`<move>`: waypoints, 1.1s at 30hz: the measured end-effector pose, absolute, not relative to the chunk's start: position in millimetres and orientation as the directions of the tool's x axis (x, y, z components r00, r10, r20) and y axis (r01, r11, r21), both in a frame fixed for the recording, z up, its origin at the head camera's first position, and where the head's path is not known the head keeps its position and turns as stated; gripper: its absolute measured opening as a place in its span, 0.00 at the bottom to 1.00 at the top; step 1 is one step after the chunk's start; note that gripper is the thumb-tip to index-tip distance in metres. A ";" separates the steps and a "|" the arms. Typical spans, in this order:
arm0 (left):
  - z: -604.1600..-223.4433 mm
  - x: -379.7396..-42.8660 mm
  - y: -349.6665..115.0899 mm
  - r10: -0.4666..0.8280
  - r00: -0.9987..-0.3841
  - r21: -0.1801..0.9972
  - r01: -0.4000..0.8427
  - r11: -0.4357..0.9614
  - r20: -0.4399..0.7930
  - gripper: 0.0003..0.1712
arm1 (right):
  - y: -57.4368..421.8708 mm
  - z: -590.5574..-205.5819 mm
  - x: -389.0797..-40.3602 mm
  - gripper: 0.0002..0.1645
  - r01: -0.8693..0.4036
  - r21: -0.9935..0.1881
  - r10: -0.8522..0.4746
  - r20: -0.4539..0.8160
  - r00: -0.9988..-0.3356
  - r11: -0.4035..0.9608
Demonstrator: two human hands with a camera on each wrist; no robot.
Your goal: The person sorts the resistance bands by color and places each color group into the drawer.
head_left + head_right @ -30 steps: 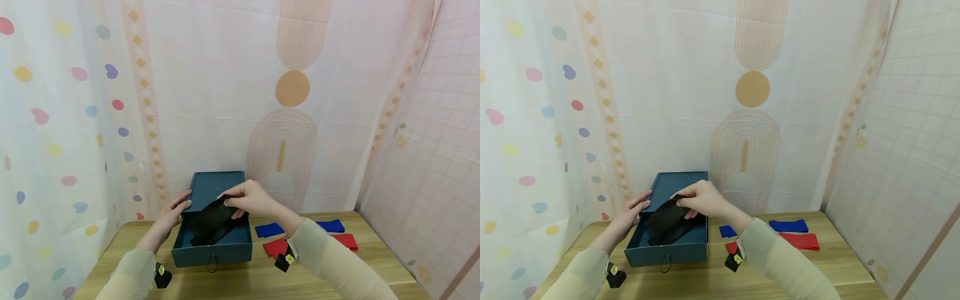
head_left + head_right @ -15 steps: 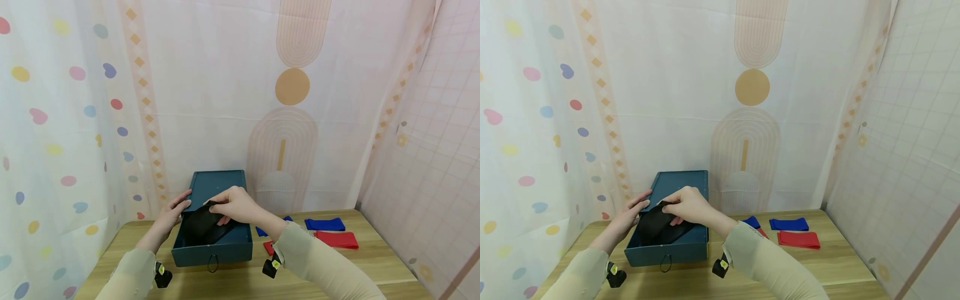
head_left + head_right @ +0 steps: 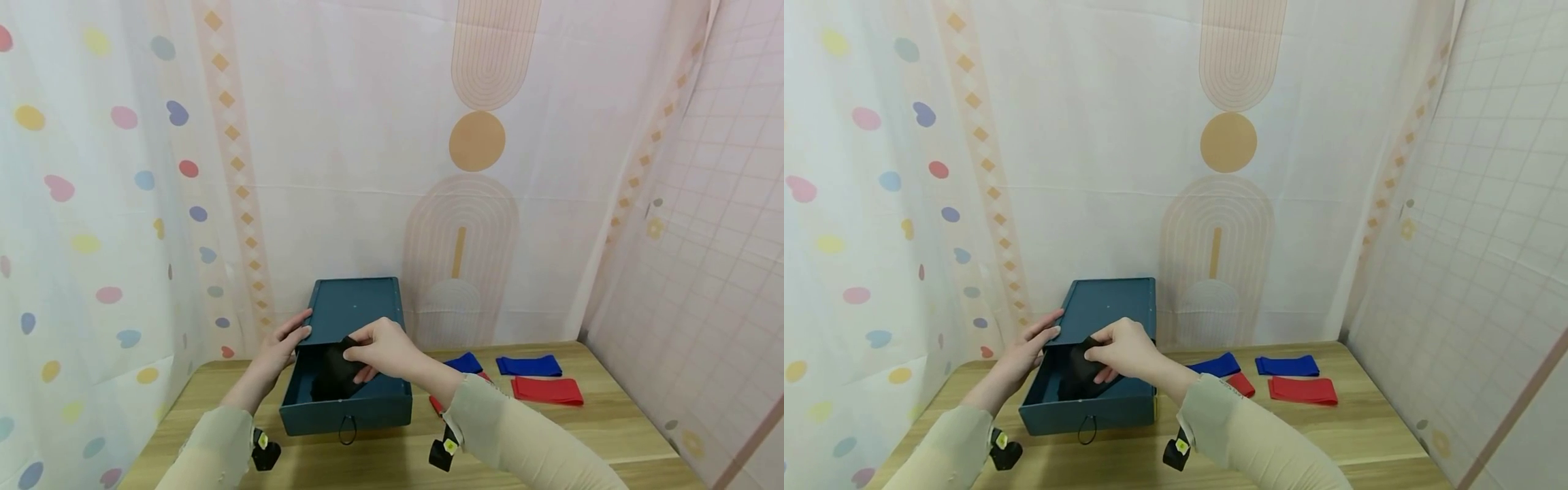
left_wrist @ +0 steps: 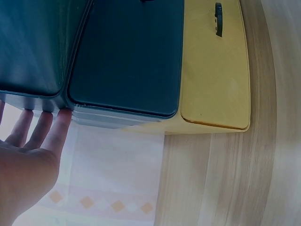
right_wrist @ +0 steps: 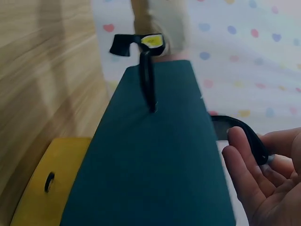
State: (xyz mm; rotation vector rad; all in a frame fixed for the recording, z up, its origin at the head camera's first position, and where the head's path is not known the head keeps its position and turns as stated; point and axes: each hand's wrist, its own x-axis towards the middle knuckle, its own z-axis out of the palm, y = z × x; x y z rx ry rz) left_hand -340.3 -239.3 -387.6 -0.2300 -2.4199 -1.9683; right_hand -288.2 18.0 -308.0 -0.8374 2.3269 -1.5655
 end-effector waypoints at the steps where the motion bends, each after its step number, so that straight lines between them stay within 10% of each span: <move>1: -387.5 -340.2 -239.2 0.106 -0.989 0.973 0.122 0.197 0.103 0.35 | 19.2 -309.7 -289.2 0.19 -0.337 -0.898 -0.559 0.131 -0.819 0.283; 18: -381.7 -335.5 -239.2 0.098 -0.991 0.973 0.113 0.202 0.094 0.34 | 34.9 -325.4 -302.4 0.14 -0.394 -0.749 -0.575 0.022 -0.818 0.532; 25: -385.6 -335.5 -239.7 0.086 -0.991 0.967 0.121 0.224 0.104 0.36 | 39.5 -320.5 -304.8 0.29 -0.358 -0.747 -0.558 -0.022 -0.829 0.561; 33: -383.0 -337.8 -236.6 0.085 -0.992 0.969 0.109 0.220 0.092 0.36 | 48.1 -318.0 -305.5 0.17 -0.380 -0.728 -0.562 -0.010 -0.827 0.571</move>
